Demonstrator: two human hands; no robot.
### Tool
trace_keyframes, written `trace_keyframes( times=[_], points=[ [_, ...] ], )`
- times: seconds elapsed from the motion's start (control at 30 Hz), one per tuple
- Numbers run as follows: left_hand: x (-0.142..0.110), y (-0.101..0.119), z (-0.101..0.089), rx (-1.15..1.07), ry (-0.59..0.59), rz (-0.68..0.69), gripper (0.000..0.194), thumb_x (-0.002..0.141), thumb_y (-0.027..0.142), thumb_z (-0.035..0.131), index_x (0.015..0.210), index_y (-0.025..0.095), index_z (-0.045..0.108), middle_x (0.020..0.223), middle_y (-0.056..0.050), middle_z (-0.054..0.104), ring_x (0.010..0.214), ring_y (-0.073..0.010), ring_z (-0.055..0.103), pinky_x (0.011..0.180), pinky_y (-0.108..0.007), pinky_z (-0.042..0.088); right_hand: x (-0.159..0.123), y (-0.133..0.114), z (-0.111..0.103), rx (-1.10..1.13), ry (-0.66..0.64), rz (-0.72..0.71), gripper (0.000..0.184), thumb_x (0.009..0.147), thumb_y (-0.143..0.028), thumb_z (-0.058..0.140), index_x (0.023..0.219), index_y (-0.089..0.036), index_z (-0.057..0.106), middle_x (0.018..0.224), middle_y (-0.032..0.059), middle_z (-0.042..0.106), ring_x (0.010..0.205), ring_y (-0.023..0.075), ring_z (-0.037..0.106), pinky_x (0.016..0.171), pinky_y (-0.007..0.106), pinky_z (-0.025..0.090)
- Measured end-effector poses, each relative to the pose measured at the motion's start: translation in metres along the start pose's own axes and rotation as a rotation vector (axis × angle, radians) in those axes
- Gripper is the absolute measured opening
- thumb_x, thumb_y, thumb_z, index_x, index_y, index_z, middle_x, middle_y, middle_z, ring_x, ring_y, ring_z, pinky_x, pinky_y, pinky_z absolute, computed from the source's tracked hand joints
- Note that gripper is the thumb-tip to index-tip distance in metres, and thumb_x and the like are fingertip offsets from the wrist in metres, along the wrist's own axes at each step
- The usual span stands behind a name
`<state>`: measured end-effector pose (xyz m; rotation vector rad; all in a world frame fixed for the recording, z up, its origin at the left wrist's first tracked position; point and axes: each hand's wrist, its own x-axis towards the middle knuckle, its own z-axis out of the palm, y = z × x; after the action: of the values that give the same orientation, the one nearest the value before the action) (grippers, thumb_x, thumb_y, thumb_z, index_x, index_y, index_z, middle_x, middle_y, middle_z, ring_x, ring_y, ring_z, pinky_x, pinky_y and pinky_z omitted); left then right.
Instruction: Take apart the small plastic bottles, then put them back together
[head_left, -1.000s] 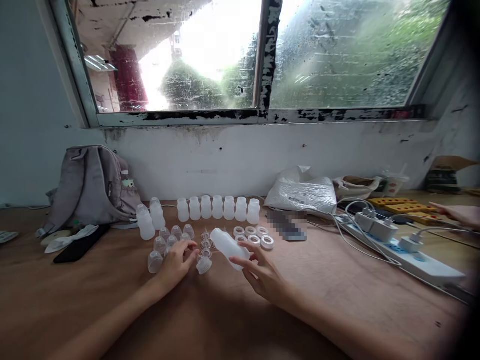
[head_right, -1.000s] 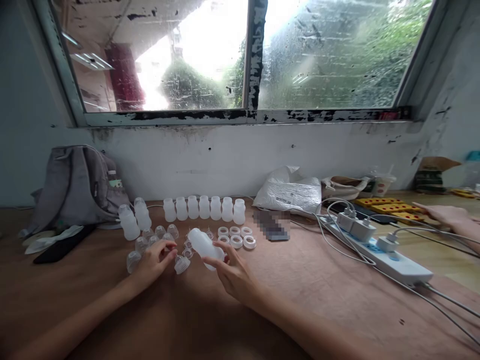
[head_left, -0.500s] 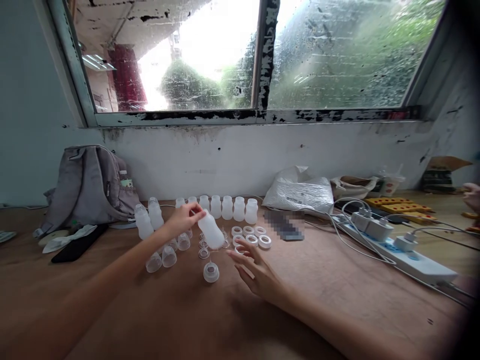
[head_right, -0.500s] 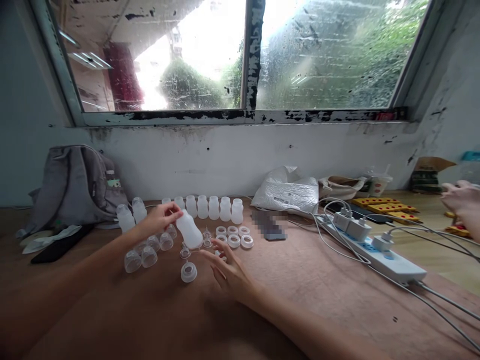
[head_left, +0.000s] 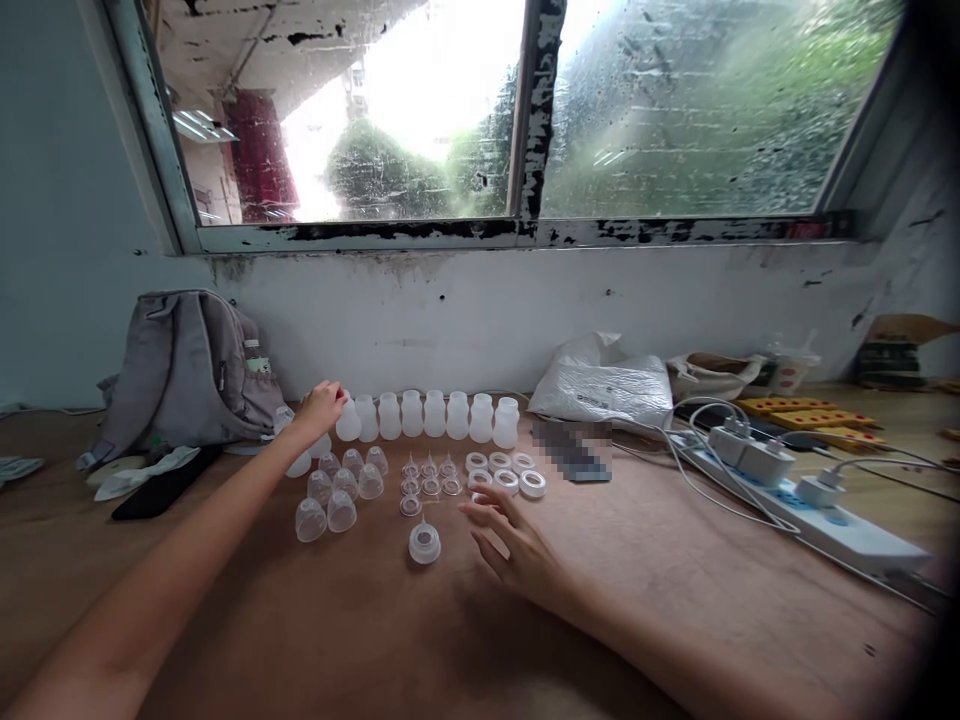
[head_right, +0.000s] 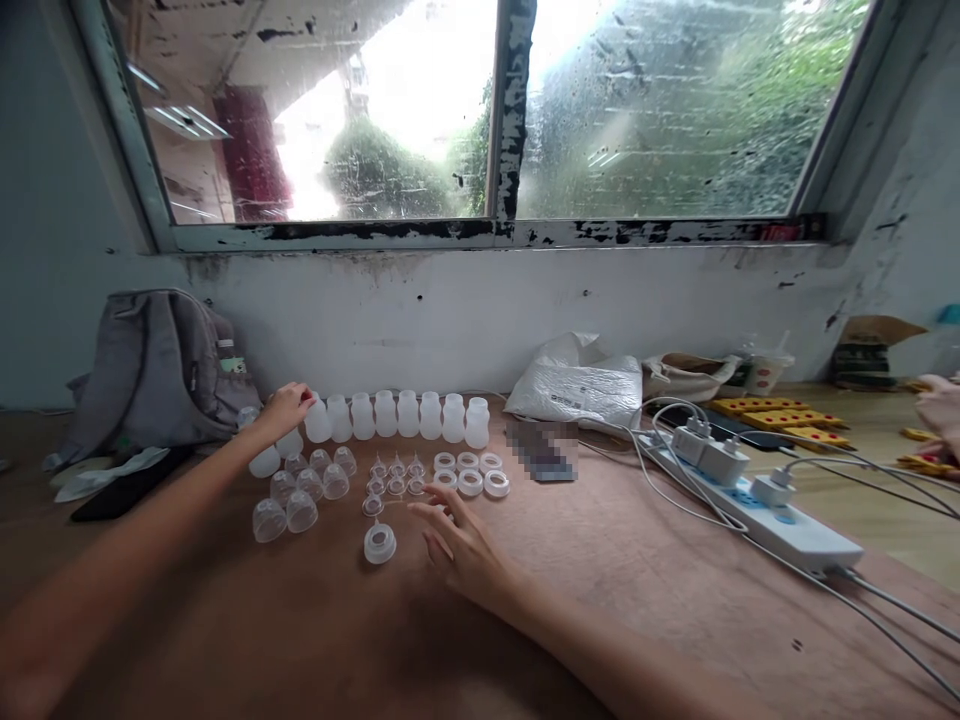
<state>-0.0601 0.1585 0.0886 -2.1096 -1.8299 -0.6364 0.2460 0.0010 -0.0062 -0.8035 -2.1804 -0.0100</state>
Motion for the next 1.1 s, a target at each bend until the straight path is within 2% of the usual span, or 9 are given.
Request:
trace_keyframes(
  times=[0.17, 0.37, 0.57, 0.7, 0.8, 0.9, 0.93, 1.0, 1.1],
  points=[
    [0.004, -0.005, 0.017, 0.027, -0.043, -0.035, 0.017, 0.081, 0.023, 0.039, 0.082, 0.016, 0.054, 0.089, -0.009, 0.058, 0.081, -0.0223, 0.057, 0.066, -0.029, 0.039, 0.000, 0.000, 0.000, -0.002, -0.006, -0.008, 0.031, 0.081, -0.012, 0.041, 0.110, -0.020, 0.046, 0.116, 0.0127, 0.042, 0.106, 0.0213, 0.046, 0.085, 0.035, 0.045],
    [0.008, -0.007, 0.026, 0.028, -0.066, -0.046, 0.015, 0.081, 0.021, 0.039, 0.080, 0.016, 0.053, 0.088, -0.010, 0.057, 0.080, -0.0220, 0.057, 0.066, -0.028, 0.039, 0.000, 0.000, 0.001, 0.005, -0.010, 0.003, 0.030, 0.082, -0.014, 0.041, 0.110, -0.022, 0.047, 0.116, 0.0120, 0.043, 0.104, 0.0213, 0.049, 0.085, 0.035, 0.045],
    [-0.004, -0.002, 0.024, 0.006, -0.047, -0.031, 0.017, 0.083, 0.022, 0.037, 0.080, 0.013, 0.052, 0.085, -0.007, 0.056, 0.077, -0.0184, 0.056, 0.066, -0.025, 0.039, 0.000, -0.001, 0.001, 0.010, -0.013, 0.006, 0.030, 0.082, -0.015, 0.041, 0.110, -0.022, 0.047, 0.115, 0.0118, 0.044, 0.104, 0.0216, 0.049, 0.084, 0.036, 0.046],
    [-0.008, 0.005, 0.017, -0.001, -0.017, -0.024, 0.020, 0.083, 0.023, 0.038, 0.088, 0.008, 0.051, 0.090, -0.010, 0.054, 0.078, -0.0209, 0.056, 0.067, -0.028, 0.040, -0.001, 0.000, 0.001, 0.008, -0.023, 0.007, 0.030, 0.082, -0.015, 0.040, 0.110, -0.022, 0.047, 0.115, 0.0118, 0.045, 0.104, 0.0214, 0.049, 0.085, 0.035, 0.045],
    [-0.013, 0.018, 0.009, -0.006, 0.021, -0.029, 0.020, 0.081, 0.021, 0.041, 0.095, 0.008, 0.049, 0.100, -0.014, 0.050, 0.080, -0.0229, 0.056, 0.066, -0.030, 0.041, 0.000, 0.000, 0.000, 0.011, -0.035, 0.011, 0.030, 0.082, -0.015, 0.040, 0.111, -0.021, 0.046, 0.115, 0.0116, 0.045, 0.104, 0.0211, 0.048, 0.086, 0.035, 0.044],
    [-0.038, 0.043, 0.000, -0.067, 0.037, 0.055, 0.021, 0.083, 0.024, 0.038, 0.097, 0.015, 0.050, 0.101, -0.010, 0.051, 0.082, -0.0209, 0.055, 0.067, -0.029, 0.041, 0.001, -0.002, -0.001, 0.043, -0.078, 0.024, 0.031, 0.082, -0.014, 0.039, 0.111, -0.022, 0.045, 0.109, 0.0103, 0.048, 0.100, 0.0194, 0.050, 0.083, 0.033, 0.045],
    [-0.054, 0.053, -0.001, -0.170, 0.016, 0.149, 0.021, 0.084, 0.026, 0.037, 0.095, 0.016, 0.052, 0.097, -0.009, 0.053, 0.079, -0.0191, 0.055, 0.067, -0.029, 0.042, 0.001, -0.003, -0.001, 0.053, -0.092, 0.034, 0.029, 0.082, -0.014, 0.039, 0.110, -0.022, 0.046, 0.106, 0.0095, 0.050, 0.097, 0.0187, 0.051, 0.081, 0.032, 0.046],
    [-0.091, 0.073, -0.002, -0.403, -0.100, 0.310, 0.023, 0.085, 0.031, 0.035, 0.088, 0.018, 0.055, 0.085, -0.005, 0.056, 0.072, -0.0155, 0.055, 0.067, -0.027, 0.042, 0.000, -0.005, 0.001, 0.056, -0.103, 0.061, 0.025, 0.082, -0.014, 0.041, 0.103, -0.022, 0.050, 0.099, 0.0082, 0.052, 0.089, 0.0178, 0.053, 0.076, 0.030, 0.047],
    [-0.143, 0.095, 0.006, -0.605, -0.214, 0.399, 0.024, 0.079, 0.039, 0.047, 0.089, 0.019, 0.056, 0.085, -0.004, 0.057, 0.074, -0.0161, 0.054, 0.067, -0.026, 0.043, -0.002, -0.007, 0.008, 0.028, -0.120, 0.103, 0.019, 0.081, -0.016, 0.042, 0.095, -0.022, 0.053, 0.091, 0.0067, 0.053, 0.080, 0.0167, 0.055, 0.070, 0.029, 0.047]
  ],
)
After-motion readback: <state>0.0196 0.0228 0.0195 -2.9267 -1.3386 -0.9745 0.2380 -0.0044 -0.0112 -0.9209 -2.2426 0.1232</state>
